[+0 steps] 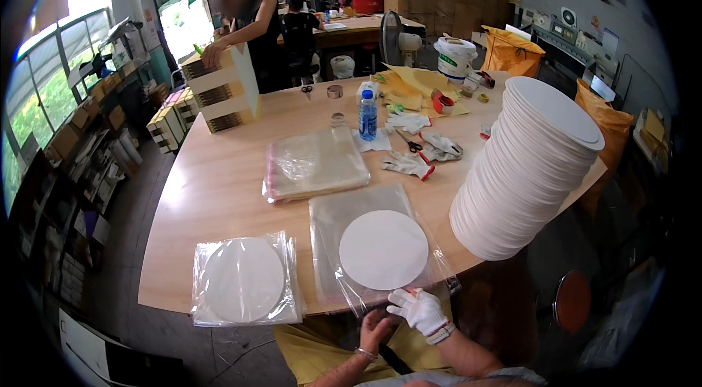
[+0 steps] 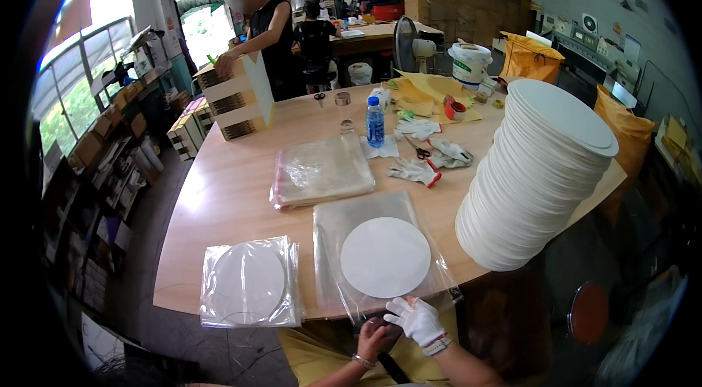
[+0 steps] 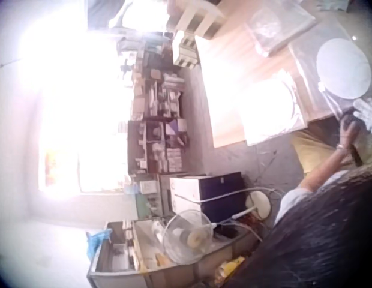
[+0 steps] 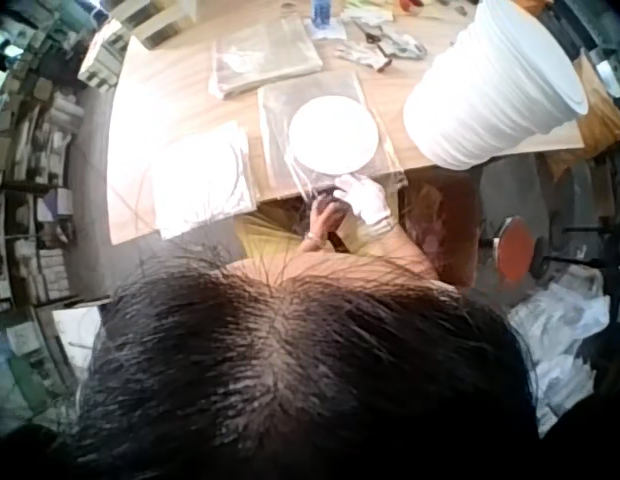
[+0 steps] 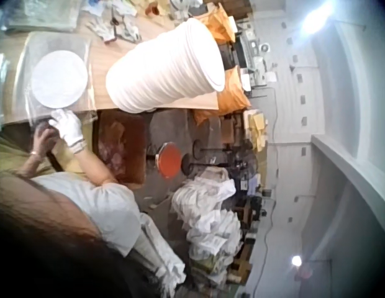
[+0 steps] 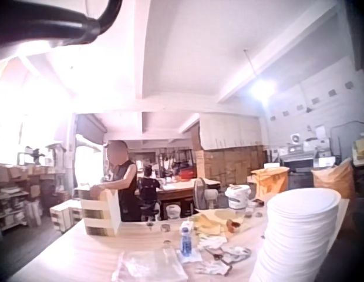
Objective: The person repeatedly picks up white circular discs from a stack, places them into clear plastic bags, and sets the filled bags aside on the table. The process is repetitive and involves handling the discs and bags by hand.
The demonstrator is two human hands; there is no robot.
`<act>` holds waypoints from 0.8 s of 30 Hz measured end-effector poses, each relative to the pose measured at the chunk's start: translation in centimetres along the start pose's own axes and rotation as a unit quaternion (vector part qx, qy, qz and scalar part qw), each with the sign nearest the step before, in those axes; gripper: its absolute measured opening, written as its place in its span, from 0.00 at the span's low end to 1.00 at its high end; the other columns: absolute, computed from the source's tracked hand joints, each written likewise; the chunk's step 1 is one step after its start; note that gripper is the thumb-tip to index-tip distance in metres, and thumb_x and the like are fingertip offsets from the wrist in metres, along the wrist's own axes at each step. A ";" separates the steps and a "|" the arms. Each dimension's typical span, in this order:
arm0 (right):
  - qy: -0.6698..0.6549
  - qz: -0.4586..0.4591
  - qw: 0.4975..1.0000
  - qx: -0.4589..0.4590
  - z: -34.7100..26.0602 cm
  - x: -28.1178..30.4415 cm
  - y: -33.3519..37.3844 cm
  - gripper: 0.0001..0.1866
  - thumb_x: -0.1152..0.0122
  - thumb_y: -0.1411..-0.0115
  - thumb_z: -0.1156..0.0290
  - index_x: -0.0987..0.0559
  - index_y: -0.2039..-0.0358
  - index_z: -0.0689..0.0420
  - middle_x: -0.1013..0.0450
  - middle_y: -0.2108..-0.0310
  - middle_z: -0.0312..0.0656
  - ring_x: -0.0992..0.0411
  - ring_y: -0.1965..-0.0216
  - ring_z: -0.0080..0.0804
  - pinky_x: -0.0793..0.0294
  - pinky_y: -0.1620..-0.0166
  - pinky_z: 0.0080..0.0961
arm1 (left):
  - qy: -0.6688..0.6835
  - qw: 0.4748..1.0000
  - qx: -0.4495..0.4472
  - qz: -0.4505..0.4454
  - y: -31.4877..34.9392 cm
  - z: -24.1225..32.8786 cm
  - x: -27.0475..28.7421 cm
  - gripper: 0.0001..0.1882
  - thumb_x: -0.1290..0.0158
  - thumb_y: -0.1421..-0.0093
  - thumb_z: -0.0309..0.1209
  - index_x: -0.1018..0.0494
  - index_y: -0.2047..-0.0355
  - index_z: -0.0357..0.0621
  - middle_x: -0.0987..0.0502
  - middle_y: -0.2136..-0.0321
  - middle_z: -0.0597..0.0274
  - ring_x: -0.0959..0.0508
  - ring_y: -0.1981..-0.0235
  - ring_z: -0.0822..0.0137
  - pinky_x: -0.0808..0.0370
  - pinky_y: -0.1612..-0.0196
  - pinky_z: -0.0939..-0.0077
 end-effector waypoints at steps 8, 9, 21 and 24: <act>-0.046 -0.023 0.998 0.022 -0.3 -1.5 0.9 0.11 0.52 0.41 0.67 0.33 0.60 0.57 0.36 0.54 0.51 0.40 0.46 0.53 0.40 0.50 0.64 | -0.126 0.992 0.008 0.026 0.6 3.8 3.4 0.14 0.53 0.40 0.40 0.28 0.66 0.41 0.23 0.68 0.63 0.22 0.67 0.67 0.28 0.70 0.79; -0.055 -0.020 0.998 0.017 0.1 -1.2 1.1 0.11 0.52 0.42 0.67 0.33 0.59 0.57 0.35 0.54 0.51 0.38 0.48 0.53 0.39 0.50 0.62 | -0.126 0.991 0.010 0.033 0.8 3.6 3.9 0.15 0.53 0.40 0.41 0.28 0.65 0.41 0.23 0.67 0.62 0.21 0.66 0.66 0.27 0.69 0.77; 0.839 0.130 0.468 0.244 -12.9 -1.3 -1.3 0.09 0.50 0.46 0.69 0.28 0.65 0.58 0.27 0.68 0.48 0.29 0.69 0.44 0.30 0.67 0.34 | -0.168 0.983 0.077 -0.012 -0.6 4.2 3.7 0.24 0.61 0.37 0.47 0.30 0.56 0.39 0.26 0.56 0.56 0.24 0.59 0.60 0.29 0.61 0.70; 0.795 0.107 0.527 0.281 -12.3 -3.2 -0.3 0.08 0.47 0.48 0.69 0.27 0.69 0.58 0.28 0.70 0.49 0.29 0.69 0.46 0.31 0.65 0.36 | -0.138 0.986 0.097 0.005 0.7 4.5 2.9 0.25 0.62 0.37 0.48 0.30 0.55 0.39 0.28 0.53 0.58 0.25 0.56 0.60 0.30 0.59 0.68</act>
Point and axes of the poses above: each hand's wrist, its own y-axis away from the middle knuckle, its own x-axis out of the back of the hand, z = x × y, the point moved 6 cm from there along -y, towards the middle knuckle
